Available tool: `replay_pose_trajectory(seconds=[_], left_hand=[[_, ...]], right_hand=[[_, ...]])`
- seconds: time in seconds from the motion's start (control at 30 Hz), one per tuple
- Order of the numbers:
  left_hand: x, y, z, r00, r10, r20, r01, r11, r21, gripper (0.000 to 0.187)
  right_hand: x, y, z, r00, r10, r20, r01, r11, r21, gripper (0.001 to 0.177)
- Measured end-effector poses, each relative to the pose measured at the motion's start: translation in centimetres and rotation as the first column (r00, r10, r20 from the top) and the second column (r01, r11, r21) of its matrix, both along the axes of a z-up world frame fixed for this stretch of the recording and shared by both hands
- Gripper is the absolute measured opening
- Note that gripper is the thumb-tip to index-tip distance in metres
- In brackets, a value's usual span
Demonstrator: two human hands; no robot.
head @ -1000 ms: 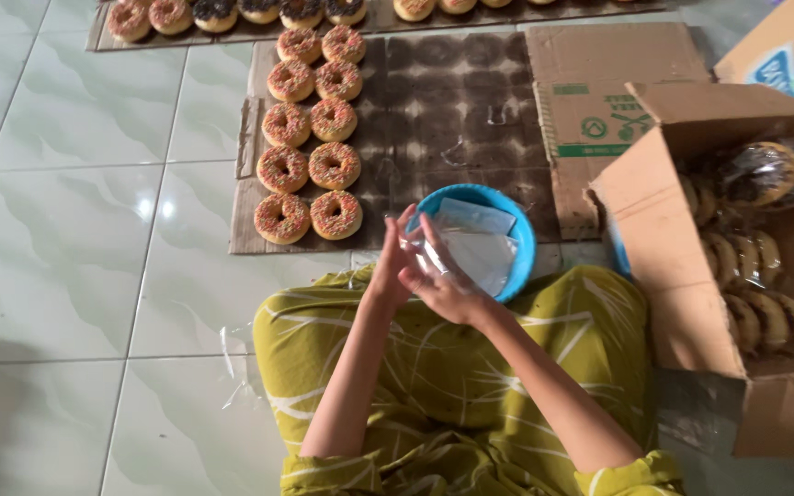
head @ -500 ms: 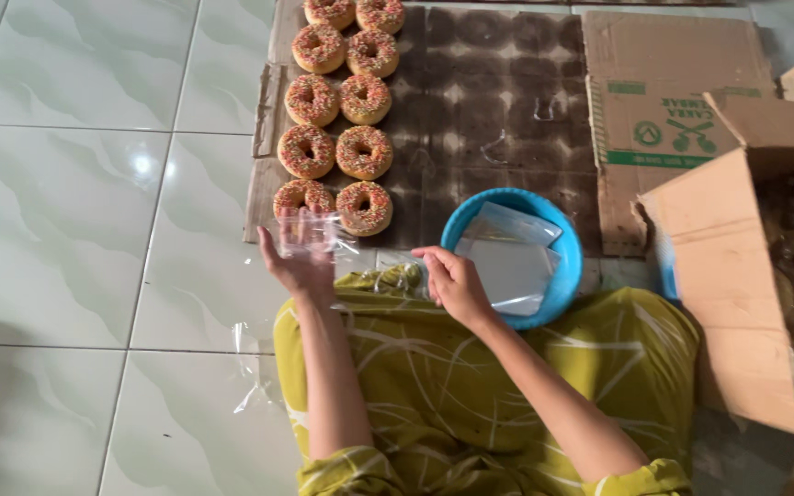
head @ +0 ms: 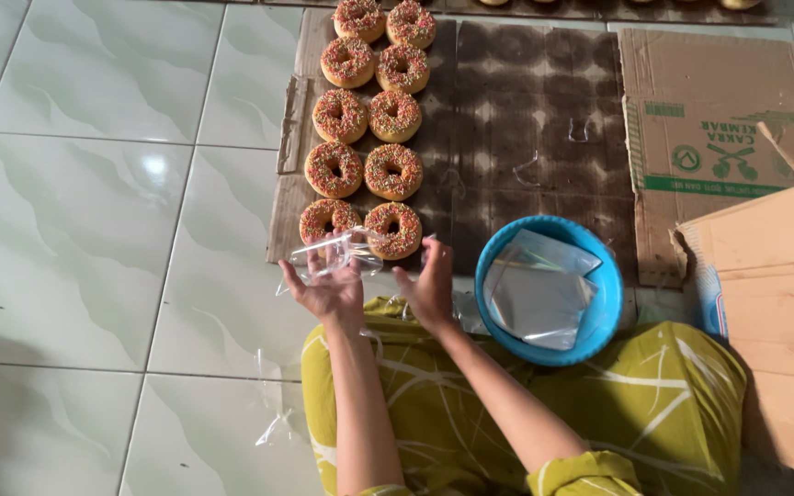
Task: The person sits on the floor and individually places donuts into clear plastic bags, then puts the packaged donuts into a cardboard box. The task involves handling donuts with sprinkles and chocolate toppings.
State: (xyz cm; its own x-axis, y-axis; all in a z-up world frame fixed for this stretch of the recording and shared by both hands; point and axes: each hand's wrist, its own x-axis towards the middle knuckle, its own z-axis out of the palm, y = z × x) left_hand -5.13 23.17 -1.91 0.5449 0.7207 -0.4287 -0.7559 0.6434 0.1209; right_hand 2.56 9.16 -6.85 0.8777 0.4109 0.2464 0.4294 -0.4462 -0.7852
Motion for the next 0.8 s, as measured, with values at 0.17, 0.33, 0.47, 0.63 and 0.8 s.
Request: replay_pose_trajectory(seconds=[0.17,0.33,0.47,0.63,0.8], left_hand=[[0.0,0.3,-1.3,1.000,-0.016,0.021,0.017,0.999,-0.037,0.088],[0.6,0.4,-2.3,1.000,-0.013,0.026,0.014,1.000,-0.027,0.091],[0.1,0.5,-2.2,0.995,-0.002,0.097,0.004,1.000,-0.016,0.098],[0.7,-0.3,-1.1,1.000,-0.005,-0.011,0.007,0.992,0.125,0.115],[2.9,-3.0,0.2,0.988,-0.065,-0.143,0.084,0.988,0.132,0.117]], right_hand=[[0.3,3.4,-0.4,0.990,-0.009,0.138,-0.001,0.998,0.068,0.120],[1.6,4.0,-0.7,0.998,-0.041,0.056,0.037,0.997,0.074,0.112],[1.5,2.0,2.0,0.975,0.056,-0.214,0.022,0.938,0.346,0.111],[0.8,-5.4,8.8,0.950,0.164,-0.265,-0.045,0.914,0.403,0.110],[0.0,-14.0,13.9,0.913,0.326,-0.245,-0.164,0.844,0.511,0.107]])
